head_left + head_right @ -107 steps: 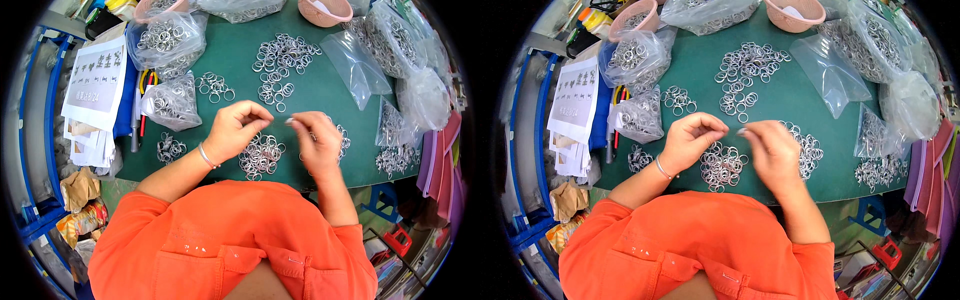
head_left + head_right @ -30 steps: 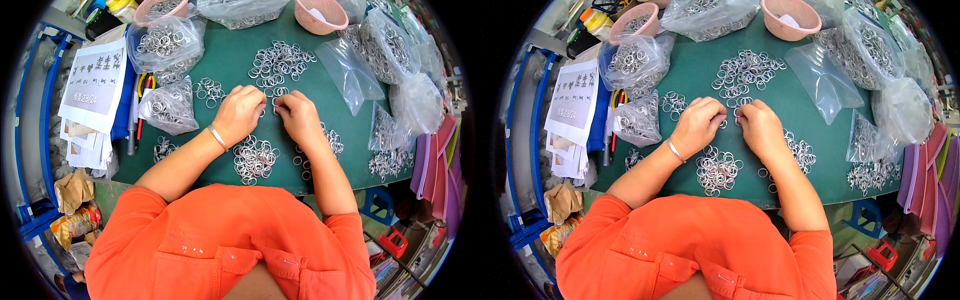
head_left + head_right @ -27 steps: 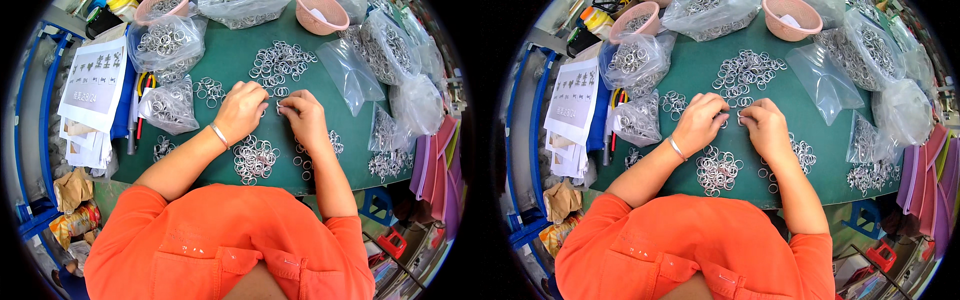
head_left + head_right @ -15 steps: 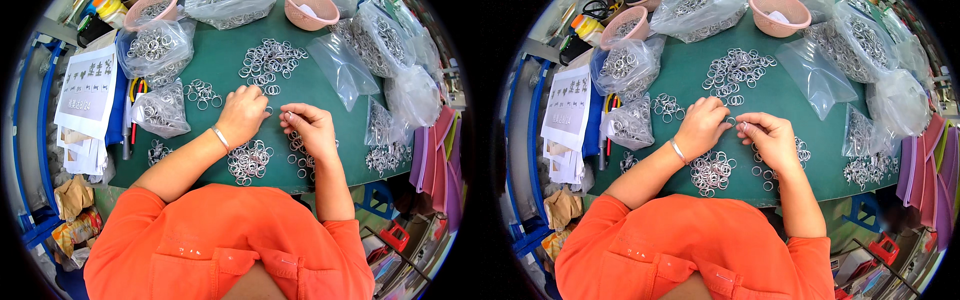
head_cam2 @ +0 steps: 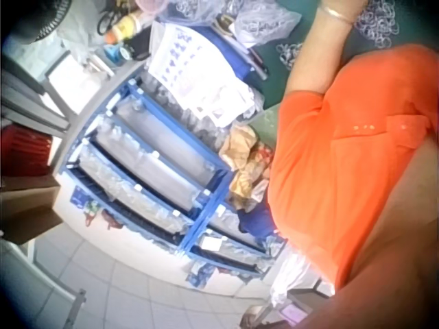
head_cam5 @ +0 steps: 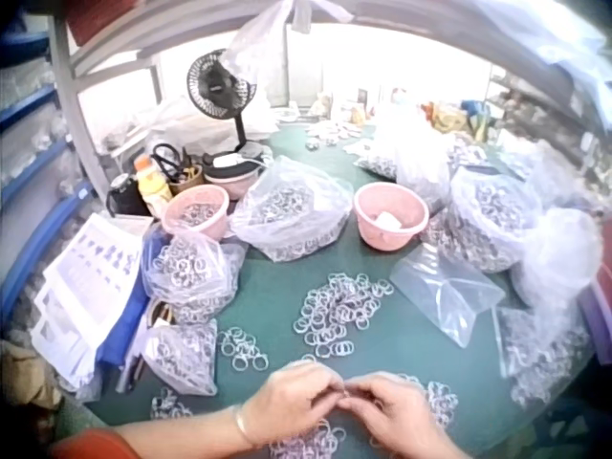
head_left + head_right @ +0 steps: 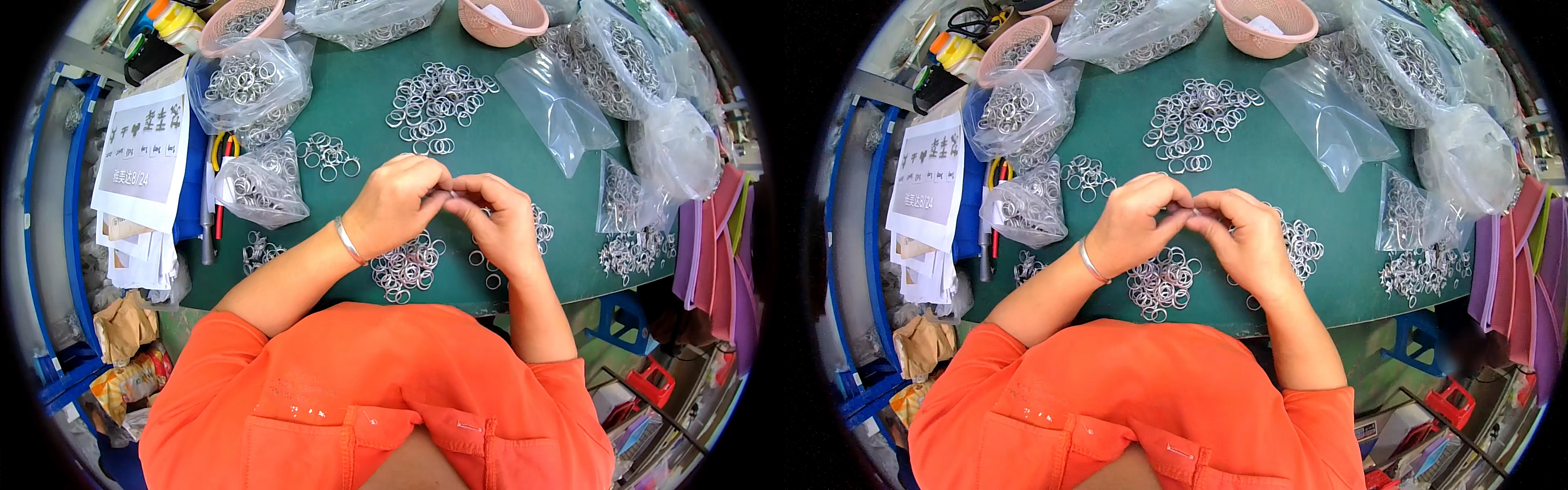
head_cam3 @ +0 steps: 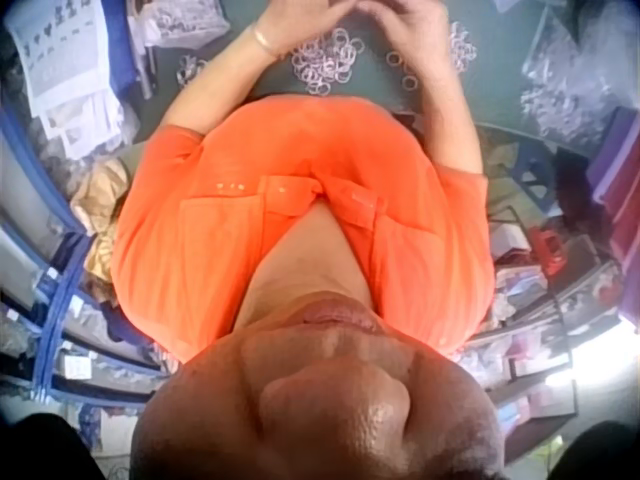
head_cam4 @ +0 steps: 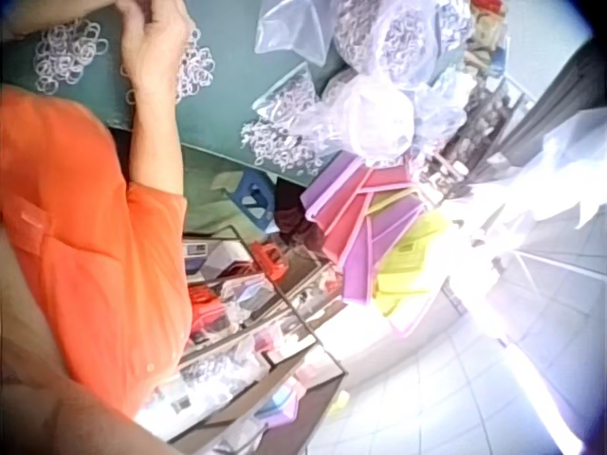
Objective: The person is grouping metal rings by hand on a green workstation, picking them from a central pile and arranging them into smaller clusters on the table surface.
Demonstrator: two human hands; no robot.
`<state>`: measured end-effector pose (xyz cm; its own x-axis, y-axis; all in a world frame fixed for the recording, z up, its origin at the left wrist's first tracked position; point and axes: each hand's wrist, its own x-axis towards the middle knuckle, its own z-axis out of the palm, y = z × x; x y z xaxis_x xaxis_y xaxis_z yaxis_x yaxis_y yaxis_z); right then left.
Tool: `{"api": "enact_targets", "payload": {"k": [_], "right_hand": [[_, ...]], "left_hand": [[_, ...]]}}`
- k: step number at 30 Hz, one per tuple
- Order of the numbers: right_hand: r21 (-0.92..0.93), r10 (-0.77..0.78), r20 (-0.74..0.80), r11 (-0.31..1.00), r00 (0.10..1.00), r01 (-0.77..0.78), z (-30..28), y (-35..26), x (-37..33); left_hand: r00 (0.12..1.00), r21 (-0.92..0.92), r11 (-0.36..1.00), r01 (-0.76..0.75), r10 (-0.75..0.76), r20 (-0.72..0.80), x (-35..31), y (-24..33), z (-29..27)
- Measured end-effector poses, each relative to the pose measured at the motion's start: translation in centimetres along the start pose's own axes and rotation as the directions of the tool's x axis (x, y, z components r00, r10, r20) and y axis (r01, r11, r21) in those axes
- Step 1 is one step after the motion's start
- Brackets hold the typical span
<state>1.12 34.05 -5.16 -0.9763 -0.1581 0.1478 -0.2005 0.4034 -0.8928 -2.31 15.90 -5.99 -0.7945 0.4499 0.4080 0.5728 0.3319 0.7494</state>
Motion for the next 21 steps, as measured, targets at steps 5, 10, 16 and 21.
{"api": "enact_targets", "payload": {"k": [5,10,16,21], "right_hand": [[0.461,0.32,0.056,0.832,0.946,-0.309,-0.7,0.9,-0.3],[0.502,0.335,0.051,0.806,0.941,-0.315,-1.5,0.5,-0.9],[-0.329,0.078,0.068,0.943,0.995,-0.051,-6.4,0.6,-1.2],[-0.466,0.024,0.065,0.885,0.998,0.009,-4.4,0.1,1.4]], "left_hand": [[0.998,0.216,0.976,0.005,0.007,-0.054,0.4,-1.4,-1.3],[0.987,0.472,0.868,0.156,-0.152,-0.047,0.4,-3.6,1.0],[0.995,0.391,0.915,0.1,-0.088,-0.047,0.2,-4.6,0.9],[0.949,0.025,0.957,0.289,-0.283,-0.141,-0.1,-3.6,0.6]]}}
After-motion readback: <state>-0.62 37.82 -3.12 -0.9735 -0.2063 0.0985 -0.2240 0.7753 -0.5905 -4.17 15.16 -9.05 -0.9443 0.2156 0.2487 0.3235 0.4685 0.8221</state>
